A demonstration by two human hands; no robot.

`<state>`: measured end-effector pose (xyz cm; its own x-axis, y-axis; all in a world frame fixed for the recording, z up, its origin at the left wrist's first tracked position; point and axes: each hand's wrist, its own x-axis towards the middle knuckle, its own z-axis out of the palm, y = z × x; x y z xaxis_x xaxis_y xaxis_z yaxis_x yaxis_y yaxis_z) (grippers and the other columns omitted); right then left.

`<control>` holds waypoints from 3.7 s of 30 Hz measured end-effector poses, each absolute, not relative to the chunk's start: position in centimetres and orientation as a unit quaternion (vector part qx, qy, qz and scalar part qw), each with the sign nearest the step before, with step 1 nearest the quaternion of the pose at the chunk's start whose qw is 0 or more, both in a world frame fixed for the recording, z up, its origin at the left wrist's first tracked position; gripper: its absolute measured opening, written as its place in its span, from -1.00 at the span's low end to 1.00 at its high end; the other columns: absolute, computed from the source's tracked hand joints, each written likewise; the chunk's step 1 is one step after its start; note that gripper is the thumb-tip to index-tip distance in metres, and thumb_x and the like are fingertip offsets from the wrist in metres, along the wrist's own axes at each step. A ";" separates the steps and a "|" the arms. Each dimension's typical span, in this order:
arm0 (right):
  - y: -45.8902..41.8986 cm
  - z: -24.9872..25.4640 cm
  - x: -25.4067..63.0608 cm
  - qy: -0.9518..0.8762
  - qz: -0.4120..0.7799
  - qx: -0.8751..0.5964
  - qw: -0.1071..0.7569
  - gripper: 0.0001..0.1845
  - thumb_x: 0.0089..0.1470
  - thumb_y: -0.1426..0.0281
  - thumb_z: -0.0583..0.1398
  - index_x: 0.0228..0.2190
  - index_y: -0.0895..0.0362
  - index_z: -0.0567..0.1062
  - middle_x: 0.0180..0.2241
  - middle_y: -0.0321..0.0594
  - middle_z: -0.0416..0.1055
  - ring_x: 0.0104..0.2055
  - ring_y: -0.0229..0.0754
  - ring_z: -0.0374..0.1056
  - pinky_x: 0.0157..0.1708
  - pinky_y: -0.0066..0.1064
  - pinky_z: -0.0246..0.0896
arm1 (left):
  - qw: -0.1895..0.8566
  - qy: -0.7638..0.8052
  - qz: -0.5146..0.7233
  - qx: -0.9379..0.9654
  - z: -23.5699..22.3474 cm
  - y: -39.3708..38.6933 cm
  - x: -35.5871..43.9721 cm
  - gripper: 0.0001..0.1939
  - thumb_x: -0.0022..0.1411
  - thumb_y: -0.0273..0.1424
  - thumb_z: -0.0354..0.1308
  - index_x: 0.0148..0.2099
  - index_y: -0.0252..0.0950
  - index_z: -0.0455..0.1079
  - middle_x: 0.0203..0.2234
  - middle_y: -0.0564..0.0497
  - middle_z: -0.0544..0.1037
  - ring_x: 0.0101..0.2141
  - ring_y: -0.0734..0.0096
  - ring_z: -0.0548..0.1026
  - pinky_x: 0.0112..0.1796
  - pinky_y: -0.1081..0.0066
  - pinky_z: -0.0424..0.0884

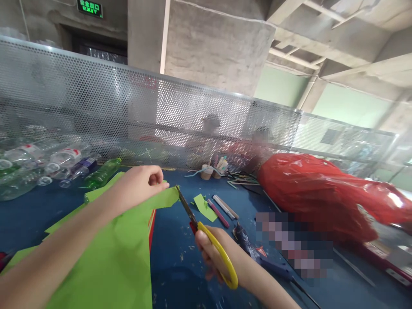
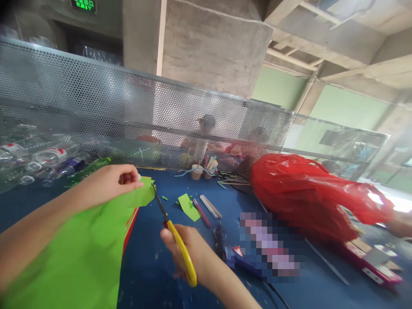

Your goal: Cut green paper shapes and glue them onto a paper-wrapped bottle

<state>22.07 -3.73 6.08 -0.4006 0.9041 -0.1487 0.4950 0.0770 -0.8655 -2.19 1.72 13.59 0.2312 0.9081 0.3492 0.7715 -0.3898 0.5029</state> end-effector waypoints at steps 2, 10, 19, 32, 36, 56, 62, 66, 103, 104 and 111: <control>-3.4 5.8 22.1 -0.681 0.467 -0.516 0.228 -0.30 -0.08 -0.30 -0.08 -0.47 0.11 0.21 -0.68 -0.49 0.10 -0.77 -0.43 0.14 -0.80 -0.61 0.15 | 0.263 0.498 0.197 0.802 13.3 1.0 -1.6 -0.61 0.11 -0.02 0.05 -0.49 -0.21 0.42 -0.63 -0.01 0.53 -0.57 0.32 0.46 -0.52 0.43 0.26; -2.9 5.5 22.0 -0.670 0.469 -0.494 0.294 -0.29 -0.11 -0.31 -0.06 -0.46 0.11 0.24 -0.76 -0.54 0.08 -0.84 -0.44 0.05 -0.79 -0.56 0.19 | 0.601 0.386 0.121 0.689 6.2 1.8 3.2 -0.25 0.03 0.07 0.15 0.17 -0.23 0.17 -0.46 -0.01 0.50 -0.54 0.39 0.47 -0.49 0.44 0.33; -2.9 5.0 21.9 -0.650 0.476 -0.456 0.376 -0.32 -0.09 -0.30 -0.04 -0.49 0.10 0.20 -0.78 -0.56 0.08 -0.85 -0.45 0.00 -0.69 -0.45 0.32 | 0.672 0.246 0.547 0.433 5.0 2.2 5.8 -0.43 -0.08 0.11 0.22 -0.32 -0.35 0.42 -0.40 -0.03 0.45 -0.34 0.38 0.42 -0.26 0.38 0.37; -4.2 5.5 22.2 -0.744 0.407 -0.407 0.340 -0.45 0.14 -0.14 -0.13 -0.38 0.10 0.22 -0.63 -0.48 0.08 -0.71 -0.42 0.01 -0.52 -0.41 0.36 | 0.522 0.319 0.691 0.386 8.8 0.9 5.3 -0.72 -0.06 -0.24 0.36 -0.39 -0.35 0.50 -0.56 0.06 0.54 -0.52 0.44 0.48 -0.39 0.41 0.44; -4.9 6.3 22.2 -0.763 0.388 -0.396 0.333 -0.46 0.17 -0.10 -0.15 -0.34 0.11 0.24 -0.54 -0.40 0.12 -0.61 -0.37 0.05 -0.39 -0.37 0.38 | 0.454 0.358 0.670 0.466 8.6 1.1 4.8 -0.72 0.00 -0.19 0.31 -0.41 -0.34 0.51 -0.57 0.03 0.57 -0.52 0.41 0.51 -0.40 0.43 0.44; -4.2 6.4 22.8 -0.803 0.330 -0.376 0.324 -0.51 0.23 -0.03 -0.19 -0.35 0.11 0.20 -0.49 -0.32 0.20 -0.54 -0.31 0.16 -0.35 -0.39 0.26 | 0.395 0.407 0.635 0.525 8.9 0.0 4.8 -0.73 0.04 -0.16 0.27 -0.50 -0.27 0.52 -0.57 0.02 0.61 -0.47 0.31 0.56 -0.41 0.41 0.46; -4.1 6.2 22.7 -0.794 0.346 -0.384 0.322 -0.46 0.18 -0.10 -0.19 -0.36 0.10 0.20 -0.51 -0.34 0.18 -0.53 -0.31 0.18 -0.37 -0.40 0.26 | 0.378 0.424 0.628 0.531 9.0 -0.1 4.9 -0.72 0.04 -0.16 0.26 -0.53 -0.27 0.52 -0.57 0.01 0.61 -0.47 0.28 0.57 -0.41 0.40 0.45; -3.8 5.5 22.7 -0.774 0.371 -0.387 0.337 -0.41 0.13 -0.16 -0.18 -0.37 0.10 0.21 -0.55 -0.37 0.14 -0.56 -0.31 0.17 -0.40 -0.40 0.29 | 0.378 0.429 0.623 0.534 9.2 -0.2 4.9 -0.72 0.04 -0.17 0.26 -0.53 -0.27 0.51 -0.58 0.01 0.60 -0.48 0.31 0.56 -0.43 0.42 0.44; -4.2 5.8 22.4 -0.752 0.387 -0.412 0.338 -0.35 0.01 -0.25 -0.08 -0.44 0.11 0.21 -0.66 -0.47 0.05 -0.75 -0.42 0.10 -0.72 -0.53 0.24 | 0.411 0.344 0.646 0.544 9.3 1.1 3.6 -0.75 0.08 -0.21 0.25 -0.46 -0.30 0.51 -0.61 0.06 0.53 -0.55 0.45 0.44 -0.48 0.48 0.40; -4.2 5.8 22.4 -0.750 0.390 -0.415 0.337 -0.35 0.01 -0.25 -0.08 -0.44 0.12 0.21 -0.66 -0.47 0.05 -0.74 -0.41 0.12 -0.73 -0.54 0.24 | 0.411 0.343 0.644 0.546 9.3 1.1 3.6 -0.75 0.08 -0.21 0.25 -0.46 -0.30 0.50 -0.61 0.07 0.52 -0.55 0.46 0.43 -0.48 0.48 0.40; -4.3 5.8 22.4 -0.739 0.396 -0.437 0.326 -0.36 0.00 -0.25 -0.07 -0.45 0.11 0.20 -0.67 -0.46 0.08 -0.74 -0.38 0.20 -0.80 -0.61 0.12 | 0.416 0.341 0.640 0.549 9.3 1.6 3.4 -0.77 0.09 -0.22 0.25 -0.40 -0.30 0.52 -0.57 0.06 0.53 -0.52 0.45 0.43 -0.46 0.46 0.41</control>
<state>22.40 -4.26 5.76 -0.4050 0.9040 0.1367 0.3876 0.3051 -0.8699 3.44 1.56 9.30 -0.0517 0.9069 0.4181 -0.1576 -0.4208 0.8934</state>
